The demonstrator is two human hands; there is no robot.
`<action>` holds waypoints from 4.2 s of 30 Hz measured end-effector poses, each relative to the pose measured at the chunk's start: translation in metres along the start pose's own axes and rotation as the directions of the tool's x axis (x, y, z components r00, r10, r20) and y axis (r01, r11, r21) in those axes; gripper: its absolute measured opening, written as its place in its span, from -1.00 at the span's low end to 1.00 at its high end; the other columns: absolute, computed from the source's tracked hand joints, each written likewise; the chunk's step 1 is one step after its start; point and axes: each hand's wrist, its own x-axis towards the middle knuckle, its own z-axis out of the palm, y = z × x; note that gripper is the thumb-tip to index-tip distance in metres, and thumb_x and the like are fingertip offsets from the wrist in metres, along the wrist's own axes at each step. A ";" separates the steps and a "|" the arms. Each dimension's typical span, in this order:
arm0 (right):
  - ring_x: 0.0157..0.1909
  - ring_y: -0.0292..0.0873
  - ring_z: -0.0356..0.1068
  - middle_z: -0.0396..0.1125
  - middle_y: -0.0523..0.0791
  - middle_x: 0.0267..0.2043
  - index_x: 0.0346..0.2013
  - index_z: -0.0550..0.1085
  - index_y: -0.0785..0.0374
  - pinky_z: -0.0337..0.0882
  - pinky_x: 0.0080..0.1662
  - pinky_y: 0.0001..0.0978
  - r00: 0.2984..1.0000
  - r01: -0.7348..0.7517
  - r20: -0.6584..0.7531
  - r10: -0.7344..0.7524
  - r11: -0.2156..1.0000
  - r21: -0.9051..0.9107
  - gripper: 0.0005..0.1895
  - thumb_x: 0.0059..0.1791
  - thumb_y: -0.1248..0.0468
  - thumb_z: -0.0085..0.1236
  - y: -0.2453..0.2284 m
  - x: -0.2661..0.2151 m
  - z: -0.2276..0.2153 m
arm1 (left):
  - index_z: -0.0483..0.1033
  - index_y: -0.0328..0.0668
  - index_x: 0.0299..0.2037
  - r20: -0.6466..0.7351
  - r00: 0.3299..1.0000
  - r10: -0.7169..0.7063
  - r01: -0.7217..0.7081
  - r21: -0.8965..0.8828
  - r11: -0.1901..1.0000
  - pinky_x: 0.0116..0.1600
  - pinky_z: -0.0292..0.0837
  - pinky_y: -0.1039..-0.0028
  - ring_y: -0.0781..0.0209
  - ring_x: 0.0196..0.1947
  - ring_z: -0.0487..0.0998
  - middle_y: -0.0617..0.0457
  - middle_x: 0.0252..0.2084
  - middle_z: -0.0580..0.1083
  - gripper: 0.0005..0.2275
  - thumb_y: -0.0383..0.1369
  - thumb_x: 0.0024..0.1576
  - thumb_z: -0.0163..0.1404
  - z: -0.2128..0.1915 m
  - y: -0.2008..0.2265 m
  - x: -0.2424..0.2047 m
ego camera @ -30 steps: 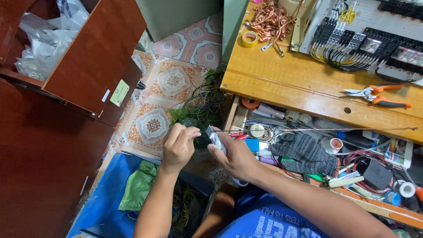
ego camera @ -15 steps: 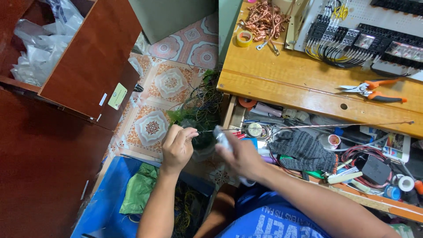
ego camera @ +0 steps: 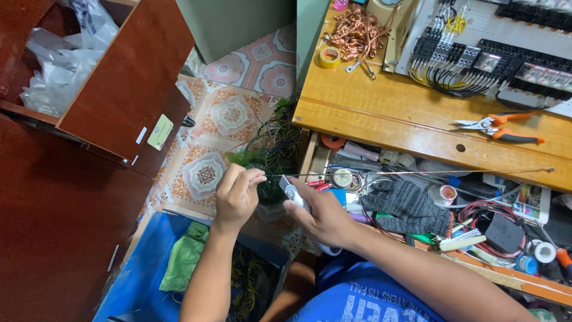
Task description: Stripping insulation from electrical wires using a utility knife and pliers at a workbench
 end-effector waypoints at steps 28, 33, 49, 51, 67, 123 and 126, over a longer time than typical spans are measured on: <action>-0.68 0.08 0.39 0.33 0.08 -0.71 -0.33 0.49 0.25 0.30 -0.54 -0.20 0.965 0.091 -0.243 -0.097 0.995 -0.039 -0.75 -0.18 0.24 0.38 0.030 -0.035 -0.083 | 0.62 -0.12 -0.34 -0.043 0.998 -0.036 0.035 -0.017 0.999 -0.31 0.51 0.45 0.14 -0.55 0.49 0.16 -0.49 0.38 -0.90 -0.38 0.23 0.16 0.005 -0.002 0.008; -0.31 0.31 0.45 0.35 0.12 -0.52 -0.31 0.42 0.27 0.41 -0.25 -0.02 0.842 -0.258 -0.537 0.050 0.911 -0.321 -0.65 -0.17 0.16 0.39 0.052 -0.056 -0.134 | 0.61 -0.14 -0.32 -0.081 0.993 -0.082 0.072 -0.119 0.990 -0.22 0.45 0.37 0.03 -0.45 0.48 0.07 -0.43 0.41 -0.80 -0.29 0.31 0.03 0.001 0.018 0.028; -0.39 -0.09 0.59 0.57 -0.14 -0.44 -0.42 0.45 0.11 0.45 -0.33 -0.37 0.775 0.037 -0.629 -0.055 0.998 -0.042 -0.80 -0.13 0.28 0.38 0.101 -0.098 -0.164 | 0.59 -0.08 0.01 0.843 0.396 -0.364 0.252 0.281 0.926 0.17 0.39 -0.08 -0.29 0.06 0.55 -0.17 -0.05 0.60 -0.75 -0.34 0.13 0.12 0.018 0.053 0.063; -0.37 -0.11 0.60 0.59 -0.18 -0.42 -0.42 0.46 0.09 0.46 -0.32 -0.39 0.778 0.056 -0.623 -0.073 0.997 -0.048 -0.79 -0.13 0.24 0.40 0.106 -0.100 -0.165 | 0.54 -0.29 0.14 0.812 0.523 -0.259 0.312 0.100 0.945 0.15 0.35 -0.19 -0.45 0.12 0.51 -0.38 0.05 0.54 -0.63 -0.35 0.12 0.15 0.031 0.081 0.083; -0.48 -0.15 0.60 0.57 -0.01 -0.47 -0.49 0.46 0.26 0.52 -0.36 -0.41 0.805 0.404 -0.533 -0.263 0.899 0.167 -0.80 -0.17 0.52 0.35 0.097 -0.118 -0.195 | 0.60 0.22 -0.01 0.891 0.409 -0.200 -0.060 0.245 0.968 0.31 0.28 0.17 0.07 0.06 0.62 0.24 0.01 0.56 -0.78 -0.21 0.13 0.11 0.127 0.118 0.112; -0.57 -0.07 0.47 0.45 -0.08 -0.66 -0.50 0.52 0.09 0.36 -0.46 -0.37 0.794 0.113 -0.606 -0.050 0.991 0.066 -0.86 -0.23 0.38 0.34 0.117 -0.105 -0.150 | 0.36 -0.24 -0.17 0.210 0.530 -0.822 0.619 -0.758 0.206 -0.38 0.63 0.52 0.23 -0.51 0.62 0.04 -0.41 0.44 -0.96 -0.49 0.31 -0.03 0.249 0.050 0.109; -0.53 -0.13 0.49 0.46 -0.08 -0.64 -0.45 0.56 0.08 0.39 -0.43 -0.39 0.785 0.083 -0.619 -0.009 0.992 0.090 -0.86 -0.24 0.34 0.34 0.125 -0.096 -0.151 | 0.33 -0.15 -0.16 0.302 0.416 -0.858 0.555 -0.831 -0.023 -0.39 0.68 0.43 0.19 -0.49 0.62 0.09 -0.36 0.39 -0.94 -0.42 0.33 -0.05 0.250 0.052 0.119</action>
